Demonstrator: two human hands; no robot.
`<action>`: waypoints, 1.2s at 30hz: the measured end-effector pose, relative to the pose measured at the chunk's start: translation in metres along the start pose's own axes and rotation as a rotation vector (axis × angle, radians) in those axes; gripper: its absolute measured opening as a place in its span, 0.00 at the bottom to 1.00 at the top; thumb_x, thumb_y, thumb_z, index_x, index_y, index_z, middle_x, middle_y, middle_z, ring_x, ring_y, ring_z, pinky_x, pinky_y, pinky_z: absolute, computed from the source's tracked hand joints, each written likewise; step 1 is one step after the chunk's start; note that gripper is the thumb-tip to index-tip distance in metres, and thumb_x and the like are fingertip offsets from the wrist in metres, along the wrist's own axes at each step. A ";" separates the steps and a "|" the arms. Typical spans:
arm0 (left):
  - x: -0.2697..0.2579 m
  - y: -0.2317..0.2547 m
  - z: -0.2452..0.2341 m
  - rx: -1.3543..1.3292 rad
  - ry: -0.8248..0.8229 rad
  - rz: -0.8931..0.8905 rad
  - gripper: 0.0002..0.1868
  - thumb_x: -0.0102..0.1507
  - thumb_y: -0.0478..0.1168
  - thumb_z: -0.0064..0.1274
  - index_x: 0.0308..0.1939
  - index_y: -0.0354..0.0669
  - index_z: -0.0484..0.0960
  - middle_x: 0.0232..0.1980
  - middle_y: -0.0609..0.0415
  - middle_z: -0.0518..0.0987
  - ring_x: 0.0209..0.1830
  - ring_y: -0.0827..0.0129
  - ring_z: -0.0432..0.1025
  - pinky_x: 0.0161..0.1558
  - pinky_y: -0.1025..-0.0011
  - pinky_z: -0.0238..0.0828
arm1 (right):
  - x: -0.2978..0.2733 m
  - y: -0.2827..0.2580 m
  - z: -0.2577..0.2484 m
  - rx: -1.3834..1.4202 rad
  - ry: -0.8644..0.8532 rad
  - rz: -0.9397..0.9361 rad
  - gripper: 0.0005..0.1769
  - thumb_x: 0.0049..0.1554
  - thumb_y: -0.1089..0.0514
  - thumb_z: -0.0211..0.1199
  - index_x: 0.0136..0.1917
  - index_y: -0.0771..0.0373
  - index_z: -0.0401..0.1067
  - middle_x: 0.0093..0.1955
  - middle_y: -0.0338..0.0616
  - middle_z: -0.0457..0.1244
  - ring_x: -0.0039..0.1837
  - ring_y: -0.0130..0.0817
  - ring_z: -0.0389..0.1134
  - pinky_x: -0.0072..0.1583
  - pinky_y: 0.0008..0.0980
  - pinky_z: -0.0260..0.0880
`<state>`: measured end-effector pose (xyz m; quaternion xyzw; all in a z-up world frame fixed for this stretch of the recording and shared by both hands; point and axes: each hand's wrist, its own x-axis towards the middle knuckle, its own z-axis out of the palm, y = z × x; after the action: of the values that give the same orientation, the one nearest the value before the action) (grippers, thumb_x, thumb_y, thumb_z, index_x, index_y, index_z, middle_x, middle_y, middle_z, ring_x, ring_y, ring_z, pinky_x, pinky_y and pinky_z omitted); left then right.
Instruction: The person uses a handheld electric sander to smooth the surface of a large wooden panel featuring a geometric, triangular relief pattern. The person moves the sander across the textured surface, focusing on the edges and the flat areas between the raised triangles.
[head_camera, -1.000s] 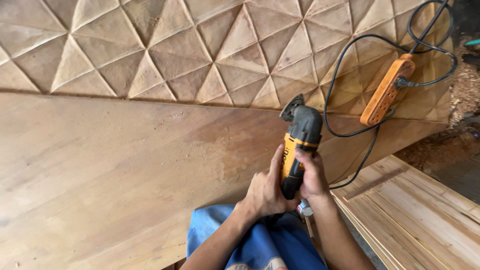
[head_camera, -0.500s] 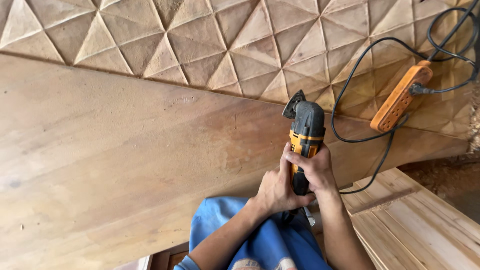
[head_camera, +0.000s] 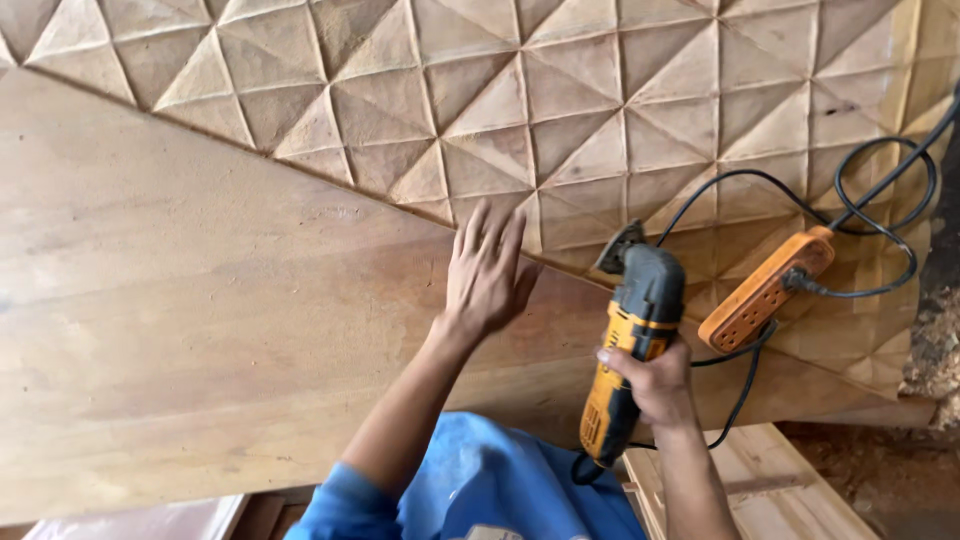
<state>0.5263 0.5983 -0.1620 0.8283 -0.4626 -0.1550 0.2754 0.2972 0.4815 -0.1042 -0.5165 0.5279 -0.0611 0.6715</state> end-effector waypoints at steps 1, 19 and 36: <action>0.016 -0.004 0.006 0.053 -0.047 -0.012 0.40 0.62 0.51 0.57 0.72 0.32 0.63 0.74 0.38 0.63 0.78 0.40 0.51 0.73 0.44 0.49 | 0.001 -0.006 -0.005 -0.011 0.014 0.012 0.23 0.44 0.68 0.70 0.55 0.70 0.73 0.44 0.45 0.69 0.44 0.34 0.72 0.48 0.35 0.75; 0.027 -0.094 -0.020 0.125 -0.007 -0.044 0.34 0.66 0.52 0.51 0.75 0.46 0.68 0.81 0.55 0.59 0.82 0.50 0.51 0.75 0.33 0.40 | 0.045 -0.075 0.005 -0.351 0.003 -0.047 0.15 0.45 0.67 0.70 0.47 0.71 0.76 0.42 0.48 0.71 0.42 0.34 0.72 0.46 0.33 0.75; 0.023 -0.101 -0.010 0.089 0.112 -0.026 0.28 0.67 0.49 0.54 0.70 0.44 0.77 0.79 0.53 0.67 0.81 0.54 0.57 0.77 0.37 0.41 | 0.041 -0.080 0.022 -0.082 0.139 -0.154 0.21 0.48 0.67 0.66 0.56 0.70 0.71 0.45 0.46 0.67 0.43 0.35 0.72 0.48 0.35 0.76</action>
<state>0.6126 0.6240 -0.2141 0.8531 -0.4421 -0.0913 0.2617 0.3690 0.4331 -0.0716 -0.5772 0.5339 -0.1264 0.6048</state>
